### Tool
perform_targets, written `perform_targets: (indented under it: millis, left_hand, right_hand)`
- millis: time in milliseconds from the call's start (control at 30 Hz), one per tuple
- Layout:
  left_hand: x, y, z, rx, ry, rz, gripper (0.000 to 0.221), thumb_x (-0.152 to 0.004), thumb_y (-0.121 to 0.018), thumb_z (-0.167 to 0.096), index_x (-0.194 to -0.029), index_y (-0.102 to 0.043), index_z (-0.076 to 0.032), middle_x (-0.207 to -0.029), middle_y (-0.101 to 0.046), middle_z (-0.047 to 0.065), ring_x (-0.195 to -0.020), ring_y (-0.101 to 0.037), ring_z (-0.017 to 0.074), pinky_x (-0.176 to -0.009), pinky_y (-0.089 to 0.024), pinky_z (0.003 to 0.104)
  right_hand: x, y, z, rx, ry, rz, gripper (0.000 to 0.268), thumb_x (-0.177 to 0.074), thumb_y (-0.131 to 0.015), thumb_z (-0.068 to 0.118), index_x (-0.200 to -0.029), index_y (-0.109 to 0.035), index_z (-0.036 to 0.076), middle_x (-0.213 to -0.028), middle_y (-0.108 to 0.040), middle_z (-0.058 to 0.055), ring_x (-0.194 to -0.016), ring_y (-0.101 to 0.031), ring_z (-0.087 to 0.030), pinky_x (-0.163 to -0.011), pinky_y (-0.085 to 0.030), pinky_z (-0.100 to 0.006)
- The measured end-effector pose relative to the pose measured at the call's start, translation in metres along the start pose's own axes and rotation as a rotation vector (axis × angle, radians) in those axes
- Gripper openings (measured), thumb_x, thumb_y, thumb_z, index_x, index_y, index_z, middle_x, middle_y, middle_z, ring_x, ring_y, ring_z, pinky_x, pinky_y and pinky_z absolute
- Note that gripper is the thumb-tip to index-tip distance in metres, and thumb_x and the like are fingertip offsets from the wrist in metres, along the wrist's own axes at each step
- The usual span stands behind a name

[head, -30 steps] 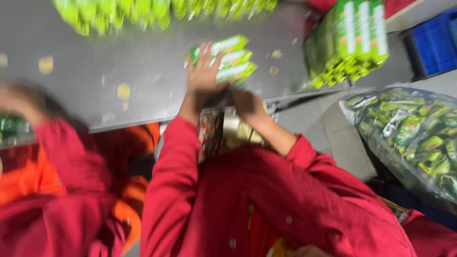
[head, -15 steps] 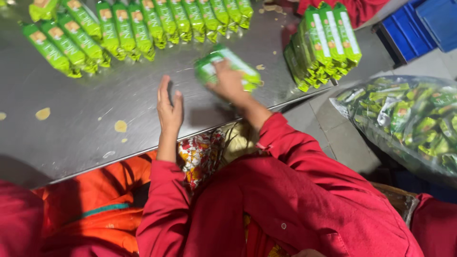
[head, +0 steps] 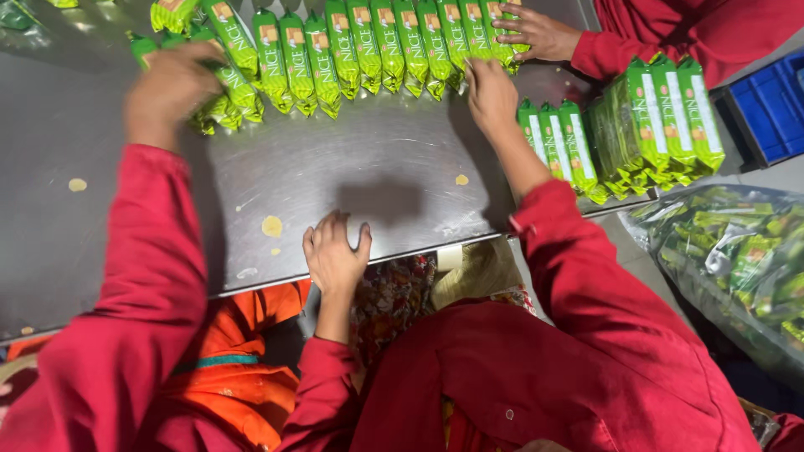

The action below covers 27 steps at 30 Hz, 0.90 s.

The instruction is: The person stacks several small green biscuit packages on a metal table and wraps them into bundles with clear adhesive tape.

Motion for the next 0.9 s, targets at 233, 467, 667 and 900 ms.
perform_targets:
  millis: [233, 467, 667, 900]
  left_hand:
    - [-0.002, 0.003, -0.005, -0.067, 0.02, -0.015, 0.037, -0.092, -0.068, -0.042, -0.116, -0.072, -0.014, -0.13, -0.068, 0.003, -0.13, -0.057, 0.0213, -0.12, -0.031, 0.048]
    - [-0.006, 0.011, -0.011, -0.061, -0.003, -0.001, 0.035, -0.085, -0.074, -0.039, -0.111, -0.074, -0.014, -0.123, -0.071, 0.002, -0.127, -0.058, 0.0219, -0.119, -0.031, 0.048]
    - [-0.005, 0.007, -0.011, -0.091, 0.004, -0.043, 0.031, -0.091, -0.07, -0.04, -0.108, -0.075, -0.015, -0.122, -0.072, 0.002, -0.128, -0.059, 0.0213, -0.12, -0.029, 0.047]
    - [-0.002, 0.004, -0.008, -0.042, 0.014, -0.042, 0.033, -0.093, -0.065, -0.042, -0.107, -0.075, -0.014, -0.123, -0.072, 0.001, -0.128, -0.058, 0.0212, -0.12, -0.026, 0.048]
  right_hand:
    - [-0.125, -0.055, -0.038, 0.251, -0.042, -0.022, 0.028, -0.101, -0.06, 0.023, -0.127, -0.07, 0.019, -0.125, -0.066, -0.017, -0.118, -0.057, -0.039, -0.098, -0.039, -0.061]
    - [-0.112, -0.114, -0.005, 0.229, -0.204, 0.116, 0.039, -0.103, -0.054, 0.033, -0.142, -0.056, 0.028, -0.156, -0.038, -0.021, -0.145, -0.029, -0.042, -0.107, -0.022, -0.072]
    - [-0.098, -0.108, -0.003, 0.243, -0.215, 0.166, 0.043, -0.104, -0.053, 0.033, -0.147, -0.052, 0.028, -0.158, -0.036, -0.022, -0.146, -0.028, -0.043, -0.109, -0.022, -0.071]
    - [-0.021, -0.064, 0.018, 0.218, -0.088, 0.13, 0.041, -0.103, -0.057, 0.031, -0.144, -0.059, 0.027, -0.158, -0.04, -0.021, -0.147, -0.033, -0.042, -0.109, -0.027, -0.07]
Point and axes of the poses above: each hand's wrist, its own x-axis away from the middle knuckle, its own y-axis out of the back of the hand, z = x × y, the point moved 3 cm from there along -x, towards the middle knuckle
